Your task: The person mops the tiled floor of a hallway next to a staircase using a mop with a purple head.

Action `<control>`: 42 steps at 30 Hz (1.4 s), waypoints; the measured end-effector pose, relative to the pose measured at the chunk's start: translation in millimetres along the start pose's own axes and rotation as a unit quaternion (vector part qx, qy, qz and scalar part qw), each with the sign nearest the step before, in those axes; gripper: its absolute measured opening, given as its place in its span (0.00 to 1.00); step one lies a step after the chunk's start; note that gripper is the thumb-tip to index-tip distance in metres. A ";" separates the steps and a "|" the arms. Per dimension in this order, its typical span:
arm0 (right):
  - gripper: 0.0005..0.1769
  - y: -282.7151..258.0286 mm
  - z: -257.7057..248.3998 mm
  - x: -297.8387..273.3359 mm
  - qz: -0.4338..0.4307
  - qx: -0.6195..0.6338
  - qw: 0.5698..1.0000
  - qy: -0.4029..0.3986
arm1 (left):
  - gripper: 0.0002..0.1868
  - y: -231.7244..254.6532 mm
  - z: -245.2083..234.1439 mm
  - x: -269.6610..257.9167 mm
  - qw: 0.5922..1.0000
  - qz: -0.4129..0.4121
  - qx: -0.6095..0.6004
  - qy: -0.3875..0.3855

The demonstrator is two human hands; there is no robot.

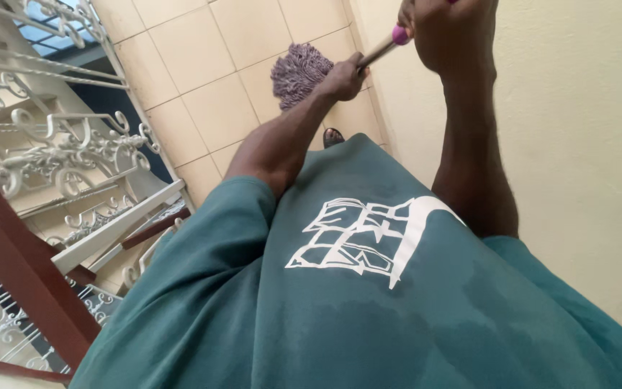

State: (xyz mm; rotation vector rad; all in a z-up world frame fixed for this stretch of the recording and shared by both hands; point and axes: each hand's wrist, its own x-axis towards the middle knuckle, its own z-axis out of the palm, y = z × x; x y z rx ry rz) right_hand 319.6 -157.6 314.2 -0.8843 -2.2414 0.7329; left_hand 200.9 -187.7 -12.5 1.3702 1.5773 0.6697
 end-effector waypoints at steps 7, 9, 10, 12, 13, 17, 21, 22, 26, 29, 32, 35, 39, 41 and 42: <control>0.04 38.3 -54.7 -43.1 0.083 0.111 0.986 0.093 | 0.16 52.9 69.9 26.0 0.998 0.037 0.003 -0.055; 0.05 43.9 -65.1 -53.4 0.094 0.126 0.981 0.113 | 0.17 71.8 81.1 21.7 0.993 0.002 0.030 -0.113; 0.06 47.9 -70.4 -52.6 0.098 0.141 0.977 0.124 | 0.17 82.2 82.9 22.5 0.989 -0.012 0.045 -0.138; 0.06 57.9 -73.6 -47.3 0.105 0.161 0.968 0.159 | 0.17 92.9 81.8 16.3 0.988 0.000 0.046 -0.146; 0.06 63.3 -75.3 -46.8 0.110 0.170 0.963 0.175 | 0.17 96.7 81.2 13.0 0.988 0.007 0.044 -0.151; 0.10 87.1 -80.6 -47.2 0.022 0.159 0.972 0.170 | 0.13 112.2 64.9 21.4 0.977 0.013 0.130 -0.170; 0.07 104.9 -91.0 -39.7 -0.019 0.146 0.970 0.195 | 0.11 123.8 40.8 51.7 0.967 0.070 0.196 -0.144; 0.07 105.6 -93.3 -37.5 -0.037 0.147 0.970 0.189 | 0.10 125.8 34.9 57.8 0.965 0.080 0.208 -0.141; 0.08 98.8 -87.0 -33.0 -0.057 0.197 0.964 0.169 | 0.08 122.2 19.8 74.8 0.976 0.035 0.190 -0.097; 0.09 92.0 -74.1 -38.0 -0.085 0.219 0.964 0.126 | 0.06 97.6 13.5 81.1 0.983 0.020 0.178 -0.049; 0.11 95.9 -65.6 -38.9 -0.121 0.224 0.961 0.105 | 0.05 72.7 18.7 83.7 0.984 0.044 0.173 0.009; 0.13 111.2 -58.9 -42.6 -0.123 0.258 0.949 0.136 | 0.06 57.6 30.6 71.8 0.989 0.057 0.134 0.035; 0.14 126.8 -63.9 -36.0 -0.129 0.295 0.933 0.161 | 0.09 59.2 25.1 44.9 0.988 0.053 0.137 0.054; 0.14 124.5 -58.3 -30.0 -0.133 0.317 0.928 0.142 | 0.11 61.5 14.7 25.9 0.985 0.025 0.159 0.068; 0.14 122.6 -53.7 -25.4 -0.137 0.328 0.925 0.132 | 0.12 60.5 7.2 16.8 0.983 -0.003 0.169 0.067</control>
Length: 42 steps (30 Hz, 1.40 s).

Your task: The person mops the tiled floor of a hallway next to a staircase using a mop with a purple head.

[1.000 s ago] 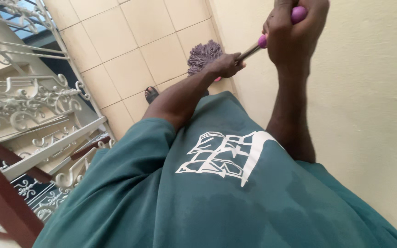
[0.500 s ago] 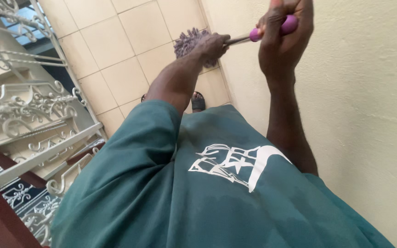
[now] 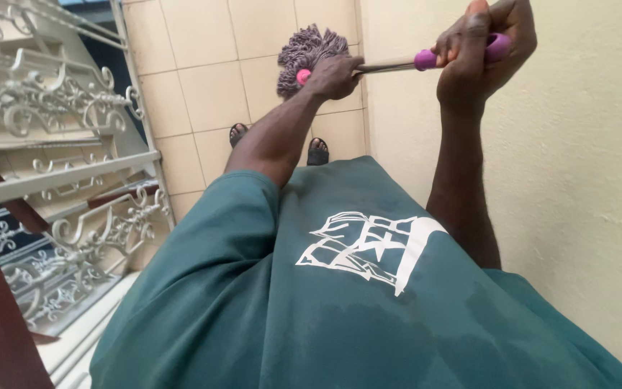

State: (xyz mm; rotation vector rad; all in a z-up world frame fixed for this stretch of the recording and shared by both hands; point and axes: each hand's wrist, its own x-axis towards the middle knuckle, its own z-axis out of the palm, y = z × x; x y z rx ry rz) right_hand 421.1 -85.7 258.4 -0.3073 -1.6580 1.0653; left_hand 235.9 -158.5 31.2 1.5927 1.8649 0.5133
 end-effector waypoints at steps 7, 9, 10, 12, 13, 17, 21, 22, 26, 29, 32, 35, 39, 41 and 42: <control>0.15 16.8 61.9 2.4 0.027 0.114 0.988 -0.097 | 0.12 -61.3 -21.7 -71.3 0.991 -0.056 0.022 0.118; 0.15 9.9 69.0 -1.2 0.065 0.149 0.977 -0.138 | 0.11 -68.0 -11.6 -87.5 0.985 -0.121 -0.002 0.126; 0.16 8.8 74.9 -0.8 0.080 0.167 0.970 -0.157 | 0.12 -72.8 -10.6 -94.0 0.980 -0.152 -0.011 0.132; 0.17 8.1 80.9 0.9 0.077 0.187 0.964 -0.174 | 0.14 -68.6 2.9 -111.0 0.970 -0.144 -0.032 0.193; 0.17 7.3 79.4 2.0 0.077 0.195 0.961 -0.182 | 0.15 -62.7 10.7 -117.5 0.964 -0.139 -0.043 0.223; 0.18 -0.2 77.3 13.9 0.062 0.168 0.963 -0.201 | 0.15 -51.5 22.4 -121.6 0.964 -0.148 -0.113 0.189; 0.18 -14.0 112.0 22.6 0.024 0.172 0.951 -0.256 | 0.11 -57.3 24.1 -119.3 0.952 -0.132 -0.156 0.226; 0.18 -18.0 122.7 23.8 0.005 0.171 0.947 -0.273 | 0.11 -60.0 22.0 -121.5 0.949 -0.127 -0.171 0.234; 0.19 -41.5 184.2 3.7 -0.007 0.148 0.943 -0.299 | 0.08 -84.2 -5.1 -155.3 0.958 -0.143 -0.139 0.208; 0.19 -67.6 219.4 0.4 0.003 0.127 0.938 -0.322 | 0.08 -105.0 -36.5 -184.5 0.965 -0.141 -0.078 0.208; 0.18 -72.8 262.3 -0.7 -0.012 0.156 0.935 -0.317 | 0.07 -132.9 -56.5 -201.5 0.962 -0.167 -0.063 0.205; 0.19 -75.4 295.9 -6.6 0.001 0.168 0.935 -0.314 | 0.06 -167.4 -67.0 -220.6 0.960 -0.160 -0.060 0.224; 0.19 -75.2 348.1 -16.7 0.016 0.183 0.931 -0.316 | 0.07 -225.7 -91.1 -255.2 0.948 -0.146 -0.031 0.282; 0.19 -75.8 367.6 -21.3 0.013 0.193 0.926 -0.323 | 0.06 -244.2 -99.7 -272.0 0.945 -0.157 -0.021 0.286; 0.19 -73.7 377.8 -23.9 0.013 0.202 0.923 -0.327 | 0.07 -255.0 -105.8 -280.5 0.944 -0.163 -0.012 0.285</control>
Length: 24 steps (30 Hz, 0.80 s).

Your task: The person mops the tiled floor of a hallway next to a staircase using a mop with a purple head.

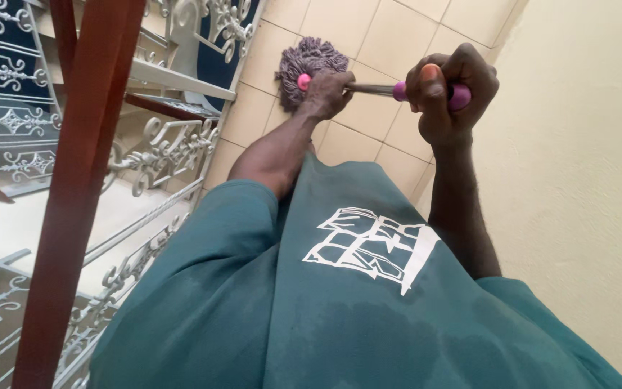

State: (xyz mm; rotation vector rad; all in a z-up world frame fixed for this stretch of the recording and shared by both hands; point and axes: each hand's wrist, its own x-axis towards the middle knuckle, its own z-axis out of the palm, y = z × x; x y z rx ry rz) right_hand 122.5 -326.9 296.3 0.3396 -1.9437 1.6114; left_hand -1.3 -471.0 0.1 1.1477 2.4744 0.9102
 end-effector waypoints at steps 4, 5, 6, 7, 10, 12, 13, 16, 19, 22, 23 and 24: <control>0.19 24.4 28.4 14.3 0.007 0.048 0.999 -0.026 | 0.07 -30.7 -34.2 -9.9 0.997 -0.044 0.039 0.050; 0.19 32.0 36.4 21.2 0.001 0.054 0.998 -0.043 | 0.06 -36.8 -41.0 -12.8 0.995 -0.086 0.031 0.038; 0.18 38.0 45.7 29.7 -0.006 0.061 0.996 -0.060 | 0.06 -42.9 -46.9 -16.1 0.991 -0.129 0.023 0.027; 0.18 39.4 54.6 36.2 -0.013 0.068 0.995 -0.078 | 0.05 -48.8 -49.9 -18.7 0.985 -0.171 0.015 0.016; 0.20 28.7 85.3 48.2 0.044 0.055 0.991 -0.112 | 0.07 -72.8 -42.1 -25.7 0.968 -0.216 -0.032 0.121; 0.22 27.6 111.4 63.4 0.029 0.056 0.988 -0.143 | 0.05 -90.2 -24.2 -23.5 0.941 -0.267 -0.094 0.184; 0.23 26.7 120.6 70.2 0.021 0.057 0.986 -0.158 | 0.06 -94.0 -20.2 -21.3 0.924 -0.291 -0.125 0.215; 0.24 18.3 131.2 84.1 0.049 0.056 0.982 -0.176 | 0.07 -104.8 -18.3 -5.3 0.908 -0.270 -0.156 0.281; 0.24 13.1 124.8 94.3 0.057 -0.004 0.980 -0.193 | 0.08 -101.3 -12.3 14.3 0.888 -0.309 -0.160 0.302; 0.16 9.2 112.3 99.2 0.055 -0.046 0.979 -0.191 | 0.09 -96.9 -8.6 37.1 0.878 -0.286 -0.204 0.325; 0.15 10.2 110.4 100.6 0.061 -0.064 0.979 -0.186 | 0.09 -96.5 -8.6 45.0 0.886 -0.264 -0.195 0.328; 0.14 11.2 109.0 102.3 0.066 -0.081 0.978 -0.181 | 0.09 -96.9 -10.1 53.1 0.893 -0.241 -0.185 0.331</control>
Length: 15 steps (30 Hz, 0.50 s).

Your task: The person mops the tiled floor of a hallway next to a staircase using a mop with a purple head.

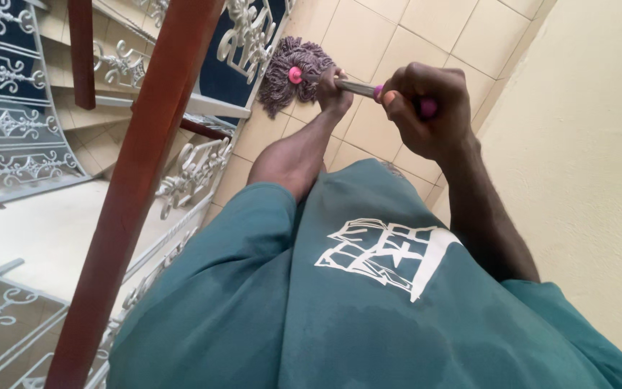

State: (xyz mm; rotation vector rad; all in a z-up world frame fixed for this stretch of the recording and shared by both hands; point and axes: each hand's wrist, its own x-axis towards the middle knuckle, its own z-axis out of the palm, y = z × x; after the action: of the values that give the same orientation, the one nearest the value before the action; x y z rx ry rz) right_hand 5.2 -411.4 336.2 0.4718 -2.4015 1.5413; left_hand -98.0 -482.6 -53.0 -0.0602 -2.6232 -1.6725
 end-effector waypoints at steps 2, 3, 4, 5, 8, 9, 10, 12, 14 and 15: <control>0.13 2.1 -3.6 3.1 0.012 -0.019 1.000 0.008 | 0.09 4.9 7.2 12.9 0.999 0.041 -0.006 -0.014; 0.13 3.4 -4.6 4.7 0.015 -0.023 1.000 0.009 | 0.09 6.2 10.1 19.5 0.998 0.056 -0.013 -0.027; 0.12 5.4 -6.9 7.3 0.016 -0.028 0.999 0.011 | 0.09 8.5 15.8 27.9 0.996 0.073 -0.023 -0.038; 0.11 6.9 -8.6 9.1 0.022 -0.035 0.999 0.011 | 0.09 9.8 20.7 35.6 0.995 0.077 -0.023 -0.051; 0.08 12.8 -15.2 15.1 0.033 -0.044 0.998 0.000 | 0.12 12.1 32.8 47.6 0.994 0.085 -0.021 -0.068; 0.08 17.3 -19.3 18.4 0.029 -0.043 0.999 -0.007 | 0.13 13.4 35.9 48.2 0.994 0.088 -0.021 -0.062; 0.09 24.4 -26.6 23.7 0.019 -0.042 0.999 -0.016 | 0.14 16.4 39.1 54.4 0.994 0.094 -0.020 -0.050; 0.12 42.5 -46.9 36.8 -0.012 0.002 1.000 -0.001 | 0.15 25.0 39.4 65.7 0.989 0.080 0.049 -0.113; 0.16 66.0 -68.3 54.6 -0.032 0.057 0.998 0.000 | 0.16 52.4 33.0 84.7 0.979 0.036 0.111 -0.165; 0.18 79.1 -79.6 65.3 -0.035 0.090 0.995 -0.005 | 0.16 65.0 32.8 96.2 0.973 -0.001 0.137 -0.186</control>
State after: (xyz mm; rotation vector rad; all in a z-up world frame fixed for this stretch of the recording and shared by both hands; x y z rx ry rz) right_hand -83.4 -317.0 327.6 0.5945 -2.2367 1.7363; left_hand -191.1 -423.8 -3.6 -0.4010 -3.0998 -1.3955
